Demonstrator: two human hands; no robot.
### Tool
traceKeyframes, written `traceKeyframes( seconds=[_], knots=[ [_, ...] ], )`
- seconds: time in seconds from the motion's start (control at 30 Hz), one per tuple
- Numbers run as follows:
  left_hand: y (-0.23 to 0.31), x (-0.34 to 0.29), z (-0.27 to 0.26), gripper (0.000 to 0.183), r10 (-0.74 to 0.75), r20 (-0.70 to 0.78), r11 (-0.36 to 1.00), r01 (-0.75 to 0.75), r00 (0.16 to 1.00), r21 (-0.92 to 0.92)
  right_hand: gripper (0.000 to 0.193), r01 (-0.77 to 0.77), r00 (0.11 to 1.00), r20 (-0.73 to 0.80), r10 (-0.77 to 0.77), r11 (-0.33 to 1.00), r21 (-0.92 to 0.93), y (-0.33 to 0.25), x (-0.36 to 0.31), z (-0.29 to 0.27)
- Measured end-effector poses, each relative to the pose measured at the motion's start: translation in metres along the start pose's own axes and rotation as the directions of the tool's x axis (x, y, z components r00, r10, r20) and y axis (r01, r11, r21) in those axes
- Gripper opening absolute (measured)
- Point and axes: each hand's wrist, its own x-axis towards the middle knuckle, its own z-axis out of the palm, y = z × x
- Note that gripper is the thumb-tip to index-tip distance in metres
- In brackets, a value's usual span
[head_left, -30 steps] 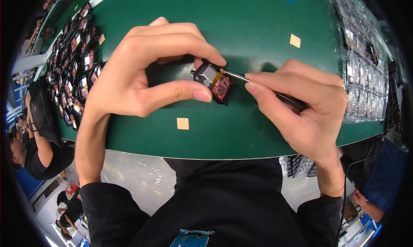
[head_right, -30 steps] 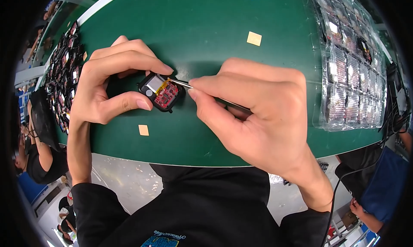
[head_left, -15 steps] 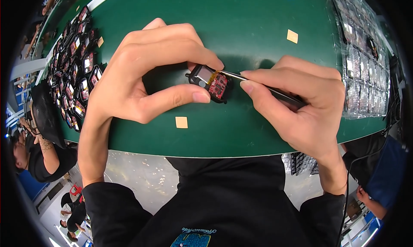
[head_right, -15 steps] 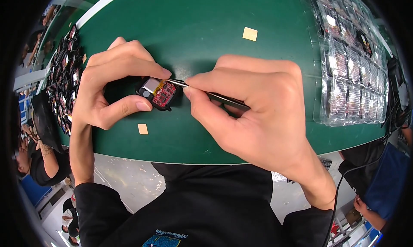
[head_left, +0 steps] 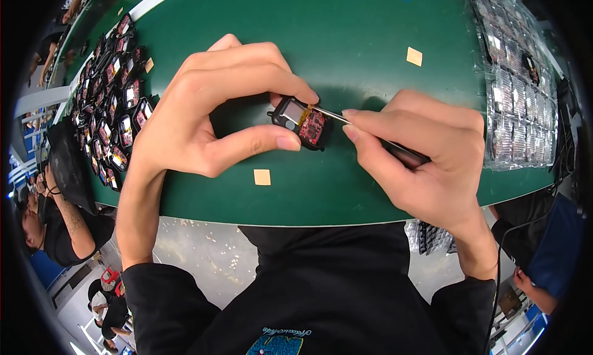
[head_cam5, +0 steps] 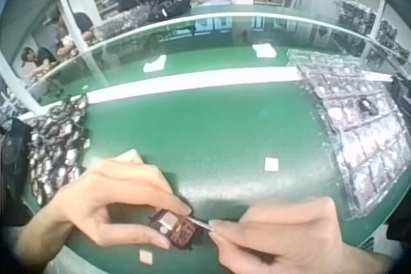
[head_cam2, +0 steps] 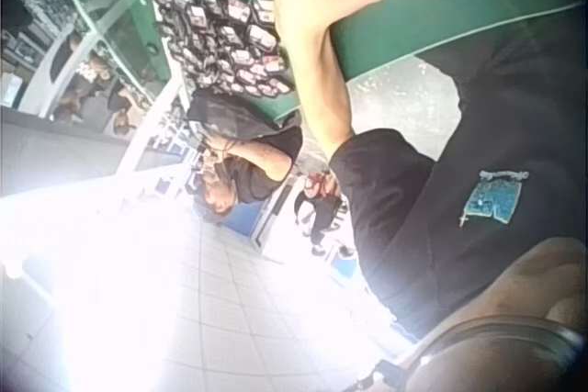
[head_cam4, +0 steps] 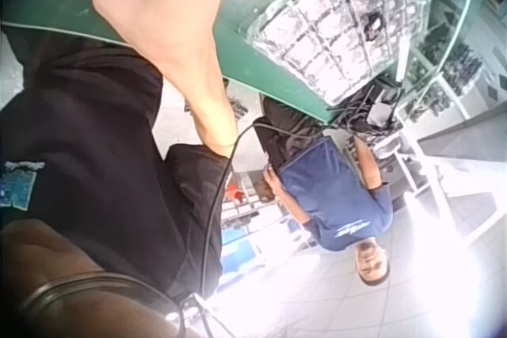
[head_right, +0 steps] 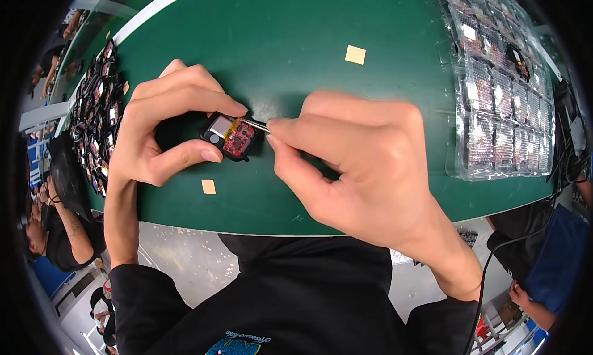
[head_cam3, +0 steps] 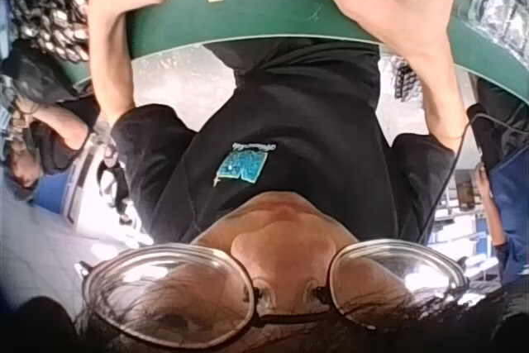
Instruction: Assembling small electronic modules by positioning internal components and inspecting them.
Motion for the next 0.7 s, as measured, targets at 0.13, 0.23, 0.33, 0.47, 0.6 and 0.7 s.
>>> traceKeyframes(
  seconds=[0.13, 0.23, 0.33, 0.47, 0.6, 0.7],
  knots=[
    [-0.002, -0.002, 0.002, 0.055, 0.005, -0.007, 1.0, -0.005, 1.0, -0.015, 0.014, 0.004, 1.0, -0.017, -0.004, 1.0, -0.008, -0.001, -0.003, -0.001],
    [-0.005, -0.004, 0.002, 0.054, 0.01, -0.023, 0.999, -0.011, 1.0, -0.037, 0.012, -0.06, 0.998, -0.02, 0.06, 0.998, -0.003, -0.007, -0.002, -0.005],
    [-0.008, -0.006, 0.005, 0.055, 0.009, -0.056, 0.994, -0.015, 0.998, -0.11, 0.014, -0.122, 0.992, -0.041, 0.122, 0.992, -0.003, -0.015, 0.0, 0.0],
    [-0.006, -0.006, 0.001, 0.062, -0.043, -0.056, 0.993, 0.036, 0.997, -0.117, 0.031, -0.098, 0.995, 0.005, 0.098, 0.995, -0.002, -0.016, 0.001, 0.014],
    [-0.002, -0.007, -0.003, 0.068, -0.064, -0.043, 0.988, 0.057, 0.997, -0.144, 0.042, -0.052, 0.997, 0.041, 0.058, 0.989, -0.141, -0.027, 0.01, 0.021],
    [-0.001, -0.009, -0.008, 0.069, -0.058, -0.003, 0.982, 0.056, 0.998, -0.181, 0.043, -0.064, 0.997, 0.035, 0.071, 0.983, -0.171, -0.031, 0.015, 0.027]
  ],
)
